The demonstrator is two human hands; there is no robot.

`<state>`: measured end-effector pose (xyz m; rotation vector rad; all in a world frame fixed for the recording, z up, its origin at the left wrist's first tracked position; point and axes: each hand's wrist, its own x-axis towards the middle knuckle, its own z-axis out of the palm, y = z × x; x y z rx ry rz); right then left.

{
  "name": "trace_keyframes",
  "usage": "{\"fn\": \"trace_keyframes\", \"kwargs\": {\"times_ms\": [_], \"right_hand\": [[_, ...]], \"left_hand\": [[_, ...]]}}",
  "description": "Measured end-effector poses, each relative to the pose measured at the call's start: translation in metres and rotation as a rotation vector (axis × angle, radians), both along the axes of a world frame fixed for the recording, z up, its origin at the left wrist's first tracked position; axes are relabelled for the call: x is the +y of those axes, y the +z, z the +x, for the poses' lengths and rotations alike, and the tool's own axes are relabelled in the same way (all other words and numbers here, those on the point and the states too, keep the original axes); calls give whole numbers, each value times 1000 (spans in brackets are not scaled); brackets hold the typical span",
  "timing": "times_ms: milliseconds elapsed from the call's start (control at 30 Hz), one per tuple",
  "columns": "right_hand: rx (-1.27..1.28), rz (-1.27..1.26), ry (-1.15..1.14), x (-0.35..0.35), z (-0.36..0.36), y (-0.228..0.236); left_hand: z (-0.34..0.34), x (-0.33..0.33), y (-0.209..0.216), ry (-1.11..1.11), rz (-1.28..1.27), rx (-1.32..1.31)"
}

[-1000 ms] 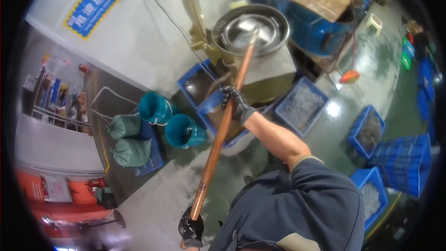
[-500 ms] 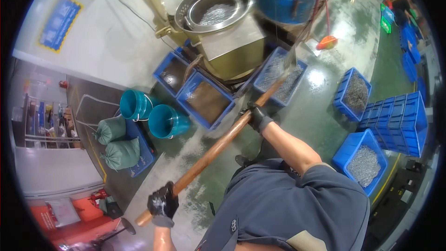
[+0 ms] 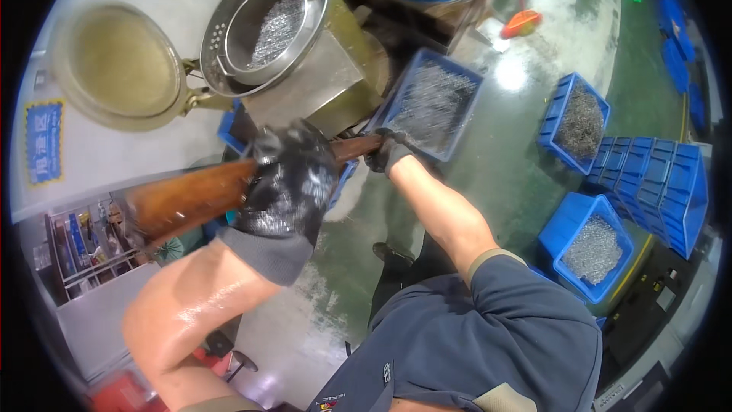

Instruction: Scooping metal parts from storage bins and pouring them into the opening of an industrial processing machine.

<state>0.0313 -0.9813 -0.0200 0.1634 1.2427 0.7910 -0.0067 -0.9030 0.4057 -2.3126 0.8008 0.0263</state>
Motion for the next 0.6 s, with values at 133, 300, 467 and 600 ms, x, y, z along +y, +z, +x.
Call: {"fn": "trace_keyframes", "kwargs": {"times_ms": [133,300,467,600], "right_hand": [[-144,-219,121,20,-5,-21],[-140,-157,59,72,-93,-70],[-140,-309,169,42,-101,-111],[-307,-358,222,-4,-48,-167]], "left_hand": [[-15,3,-9,309,-5,197],[-100,78,11,946,203,656],[-182,95,-93,1106,-247,723],[-191,97,-197,1109,-354,745]]}}
